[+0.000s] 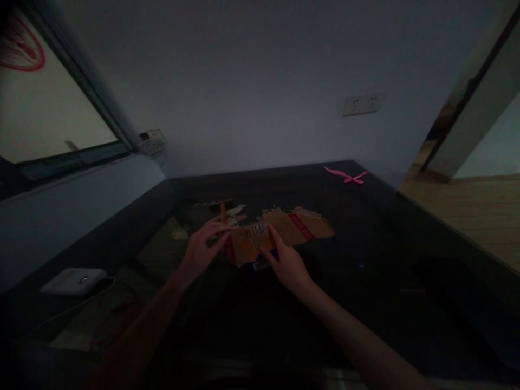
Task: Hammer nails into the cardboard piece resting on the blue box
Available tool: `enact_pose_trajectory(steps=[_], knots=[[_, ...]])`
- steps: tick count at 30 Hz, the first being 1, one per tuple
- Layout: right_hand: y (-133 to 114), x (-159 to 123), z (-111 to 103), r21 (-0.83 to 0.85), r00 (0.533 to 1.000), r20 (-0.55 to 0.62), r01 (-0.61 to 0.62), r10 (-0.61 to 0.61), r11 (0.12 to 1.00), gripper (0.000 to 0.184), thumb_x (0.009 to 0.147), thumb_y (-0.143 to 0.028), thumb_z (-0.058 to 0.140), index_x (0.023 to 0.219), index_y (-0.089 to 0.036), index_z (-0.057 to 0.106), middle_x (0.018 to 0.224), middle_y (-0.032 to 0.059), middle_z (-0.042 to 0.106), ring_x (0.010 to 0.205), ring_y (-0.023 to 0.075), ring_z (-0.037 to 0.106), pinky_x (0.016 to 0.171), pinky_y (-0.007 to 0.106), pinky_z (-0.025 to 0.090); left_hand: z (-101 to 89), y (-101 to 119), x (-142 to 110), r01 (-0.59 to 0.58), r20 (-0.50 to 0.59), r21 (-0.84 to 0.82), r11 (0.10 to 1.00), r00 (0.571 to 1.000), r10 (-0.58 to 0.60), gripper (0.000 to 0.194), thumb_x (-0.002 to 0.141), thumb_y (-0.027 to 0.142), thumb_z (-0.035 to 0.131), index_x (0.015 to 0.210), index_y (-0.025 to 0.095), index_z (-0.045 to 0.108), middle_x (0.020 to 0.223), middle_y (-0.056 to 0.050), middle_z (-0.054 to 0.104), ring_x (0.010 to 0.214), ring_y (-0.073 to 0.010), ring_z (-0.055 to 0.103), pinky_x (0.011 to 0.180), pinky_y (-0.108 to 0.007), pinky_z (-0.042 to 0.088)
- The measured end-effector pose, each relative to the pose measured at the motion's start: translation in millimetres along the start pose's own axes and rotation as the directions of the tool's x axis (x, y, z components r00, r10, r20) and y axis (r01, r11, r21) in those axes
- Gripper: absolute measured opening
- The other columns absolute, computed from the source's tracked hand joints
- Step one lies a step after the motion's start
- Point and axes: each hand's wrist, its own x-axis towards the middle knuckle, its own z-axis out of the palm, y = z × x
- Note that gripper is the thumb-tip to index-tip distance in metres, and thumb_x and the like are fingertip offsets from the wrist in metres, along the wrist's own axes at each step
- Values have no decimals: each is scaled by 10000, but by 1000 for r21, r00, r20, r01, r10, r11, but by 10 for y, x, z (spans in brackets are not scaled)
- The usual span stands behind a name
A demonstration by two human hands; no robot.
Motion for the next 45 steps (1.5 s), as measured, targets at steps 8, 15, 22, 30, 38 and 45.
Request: enact_pose_trajectory(steps=[8, 15, 22, 30, 38, 45], knots=[[-75, -13, -26, -104, 995, 70, -69, 76, 992, 623, 870, -409, 451, 1428, -234, 238, 1207, 132, 600, 1058, 276, 588, 851, 404, 456, 322, 96, 246, 59, 147, -63, 996, 988, -50, 104, 785, 213, 602, 814, 164, 689, 832, -47, 683, 775, -154, 631, 704, -261, 490], [-123, -21, -45, -183, 990, 81, -99, 115, 978, 610, 883, -441, 413, 1429, -243, 227, 1155, 131, 627, 992, 270, 619, 806, 381, 466, 388, 124, 183, 105, 14, -93, 990, 994, -104, 103, 775, 236, 615, 782, 176, 698, 813, -39, 703, 767, -162, 646, 693, -259, 502], [-152, -14, -64, -293, 986, 88, -107, 138, 950, 608, 887, -459, 388, 1429, -236, 227, 1060, 129, 671, 899, 269, 652, 751, 366, 477, 398, 152, 151, 189, -53, -264, 946, 976, -210, 119, 763, 250, 621, 767, 167, 706, 810, -50, 706, 770, -168, 647, 729, -279, 515], [-162, -11, -87, -309, 985, 104, -100, 138, 946, 614, 890, -468, 375, 1435, -241, 206, 1050, 125, 676, 883, 272, 656, 738, 369, 477, 218, -89, 171, 325, -197, -475, 818, 866, -459, 278, 741, 383, 609, 812, 125, 687, 856, -78, 708, 794, -184, 654, 740, -281, 520], [-108, -3, -69, -301, 987, 106, -87, 124, 950, 621, 886, -474, 371, 1437, -247, 200, 1063, 128, 667, 908, 277, 647, 743, 382, 480, -562, -1098, -358, 572, -165, 90, 816, 816, -554, 335, 683, 459, 564, 766, 156, 680, 848, -68, 710, 820, -226, 645, 764, -306, 481], [-103, -4, -67, -315, 985, 108, -91, 131, 945, 624, 886, -482, 368, 1437, -243, 201, 1082, 127, 659, 911, 271, 647, 755, 377, 479, -820, -1625, -813, 603, -113, 479, 638, 763, -636, 359, 727, 470, 488, 809, 181, 684, 821, -61, 710, 794, -222, 653, 676, -267, 473]])
